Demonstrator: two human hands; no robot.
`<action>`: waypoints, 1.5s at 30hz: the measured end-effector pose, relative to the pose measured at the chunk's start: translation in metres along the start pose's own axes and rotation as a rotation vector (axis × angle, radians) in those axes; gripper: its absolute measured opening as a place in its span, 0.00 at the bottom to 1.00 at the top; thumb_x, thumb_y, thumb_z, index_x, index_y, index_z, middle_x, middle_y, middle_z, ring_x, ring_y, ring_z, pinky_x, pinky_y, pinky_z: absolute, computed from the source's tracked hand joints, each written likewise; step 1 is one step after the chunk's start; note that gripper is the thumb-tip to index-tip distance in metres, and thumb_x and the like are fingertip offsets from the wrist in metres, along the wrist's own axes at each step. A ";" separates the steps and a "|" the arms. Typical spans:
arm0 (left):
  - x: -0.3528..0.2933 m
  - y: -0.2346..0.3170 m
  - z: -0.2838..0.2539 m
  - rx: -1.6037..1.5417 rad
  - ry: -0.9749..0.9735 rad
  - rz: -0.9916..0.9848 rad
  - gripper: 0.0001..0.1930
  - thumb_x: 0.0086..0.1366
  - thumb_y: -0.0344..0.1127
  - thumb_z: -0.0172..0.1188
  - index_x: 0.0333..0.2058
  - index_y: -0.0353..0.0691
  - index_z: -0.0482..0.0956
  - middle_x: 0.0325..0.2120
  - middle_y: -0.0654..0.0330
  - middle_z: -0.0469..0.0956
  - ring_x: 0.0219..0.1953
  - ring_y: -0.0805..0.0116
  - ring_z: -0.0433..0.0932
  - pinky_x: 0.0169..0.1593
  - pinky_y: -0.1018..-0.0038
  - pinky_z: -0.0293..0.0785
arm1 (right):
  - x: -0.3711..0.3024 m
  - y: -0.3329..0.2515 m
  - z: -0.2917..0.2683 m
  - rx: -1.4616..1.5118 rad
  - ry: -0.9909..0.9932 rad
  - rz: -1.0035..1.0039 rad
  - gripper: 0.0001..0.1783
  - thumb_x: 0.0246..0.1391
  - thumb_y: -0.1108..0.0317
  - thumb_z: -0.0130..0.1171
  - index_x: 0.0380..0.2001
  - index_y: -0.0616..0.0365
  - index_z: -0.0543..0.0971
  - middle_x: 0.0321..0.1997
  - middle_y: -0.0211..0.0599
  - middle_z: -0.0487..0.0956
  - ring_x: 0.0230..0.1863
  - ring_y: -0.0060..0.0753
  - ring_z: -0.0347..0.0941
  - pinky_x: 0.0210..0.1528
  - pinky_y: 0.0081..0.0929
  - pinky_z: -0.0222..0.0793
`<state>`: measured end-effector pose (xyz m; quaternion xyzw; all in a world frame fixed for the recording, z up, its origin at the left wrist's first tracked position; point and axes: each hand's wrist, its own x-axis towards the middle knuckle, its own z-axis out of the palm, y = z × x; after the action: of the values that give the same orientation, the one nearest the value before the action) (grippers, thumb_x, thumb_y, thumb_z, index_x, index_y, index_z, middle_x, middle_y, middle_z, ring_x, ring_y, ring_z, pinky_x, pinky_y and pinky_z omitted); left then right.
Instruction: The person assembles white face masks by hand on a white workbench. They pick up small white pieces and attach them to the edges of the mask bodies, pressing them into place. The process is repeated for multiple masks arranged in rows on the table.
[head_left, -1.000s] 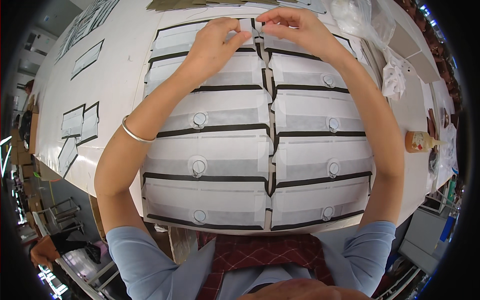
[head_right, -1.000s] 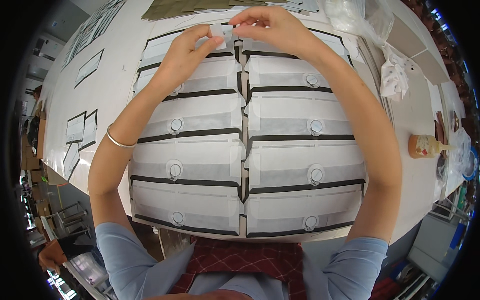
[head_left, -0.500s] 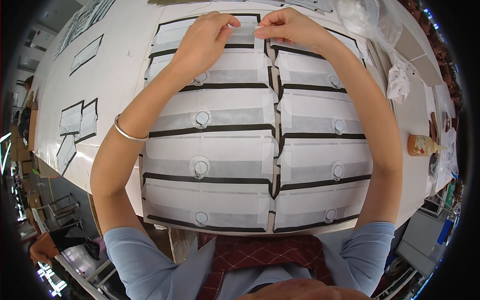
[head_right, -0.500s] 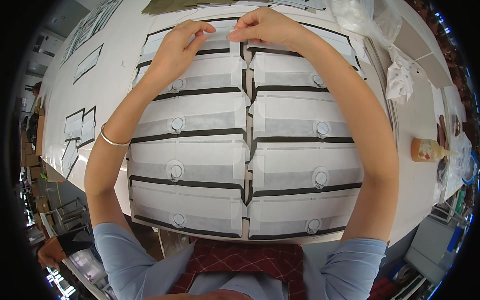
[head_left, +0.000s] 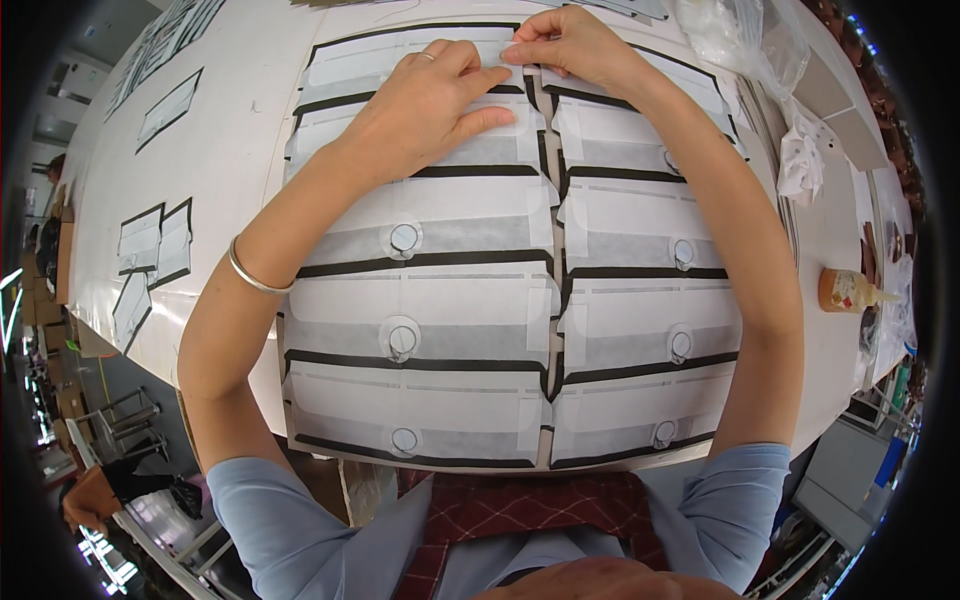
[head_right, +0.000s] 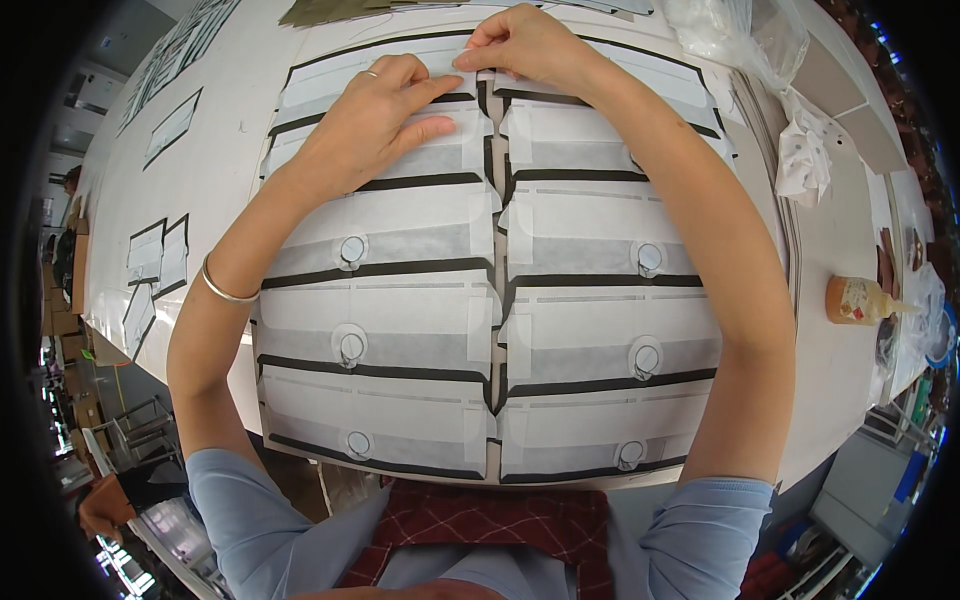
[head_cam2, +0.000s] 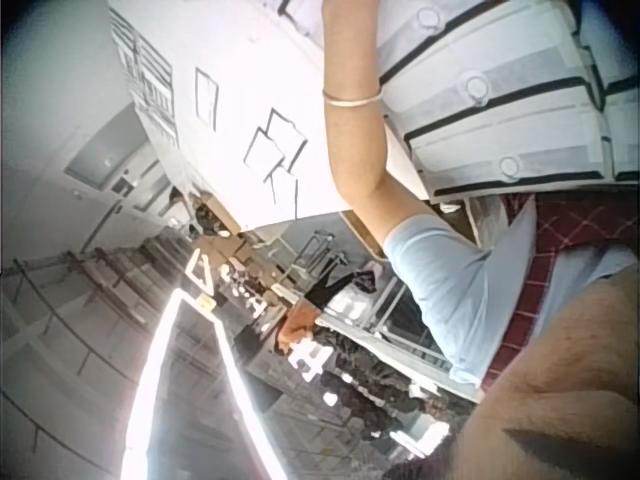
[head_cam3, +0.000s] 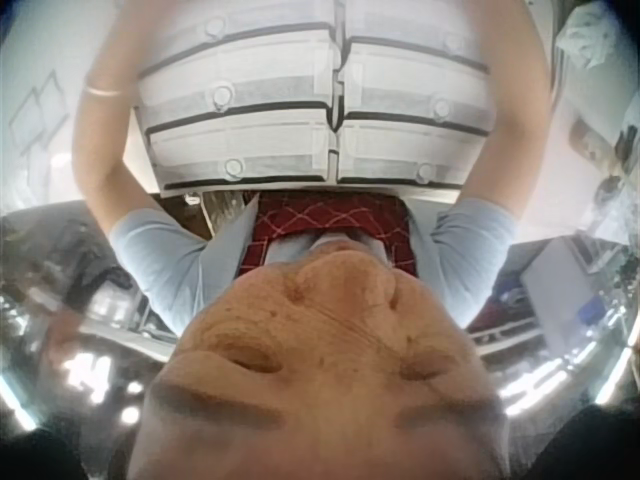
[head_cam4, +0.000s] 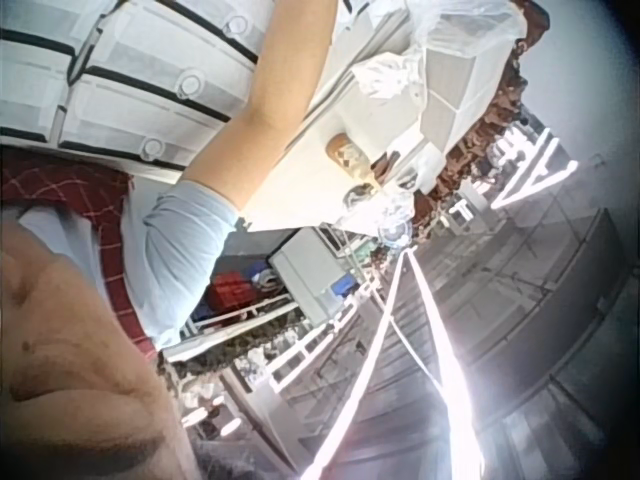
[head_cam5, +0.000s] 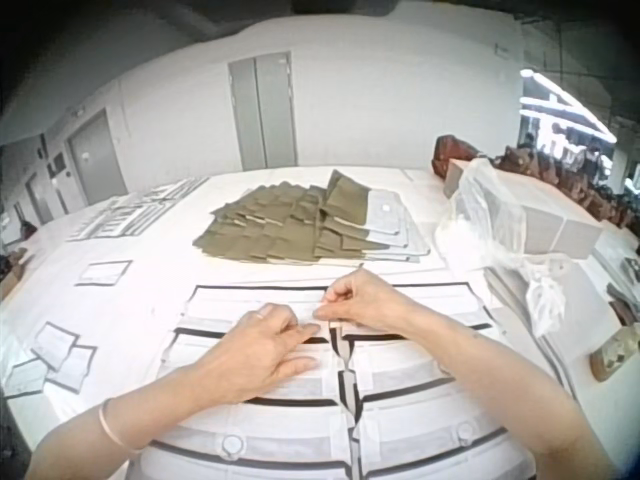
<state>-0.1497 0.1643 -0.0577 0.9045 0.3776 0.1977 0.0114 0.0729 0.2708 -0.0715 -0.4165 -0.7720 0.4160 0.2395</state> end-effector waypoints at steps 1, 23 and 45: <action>0.000 0.000 0.000 0.013 -0.010 -0.004 0.23 0.69 0.47 0.59 0.55 0.38 0.79 0.38 0.55 0.71 0.44 0.57 0.71 0.51 0.63 0.70 | 0.000 -0.002 -0.001 -0.010 0.003 0.009 0.09 0.54 0.64 0.71 0.28 0.59 0.86 0.21 0.23 0.77 0.23 0.15 0.66 0.26 0.19 0.62; 0.026 0.002 -0.010 0.180 -0.268 -0.003 0.27 0.75 0.53 0.46 0.59 0.36 0.74 0.64 0.56 0.70 0.73 0.59 0.55 0.75 0.57 0.45 | -0.067 -0.057 -0.051 0.108 0.257 -0.040 0.10 0.59 0.65 0.65 0.38 0.59 0.80 0.28 0.24 0.77 0.25 0.14 0.69 0.27 0.16 0.64; 0.025 0.193 0.015 -0.189 -0.198 0.314 0.14 0.59 0.32 0.68 0.44 0.42 0.83 0.39 0.57 0.80 0.49 0.59 0.76 0.60 0.62 0.64 | -0.479 0.002 0.031 -0.562 0.676 0.234 0.12 0.50 0.65 0.70 0.40 0.52 0.85 0.31 0.27 0.77 0.24 0.24 0.71 0.27 0.24 0.67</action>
<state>0.0024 0.0458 -0.0301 0.9623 0.2086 0.1417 0.1021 0.3096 -0.1459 -0.1010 -0.6624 -0.6810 0.0554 0.3072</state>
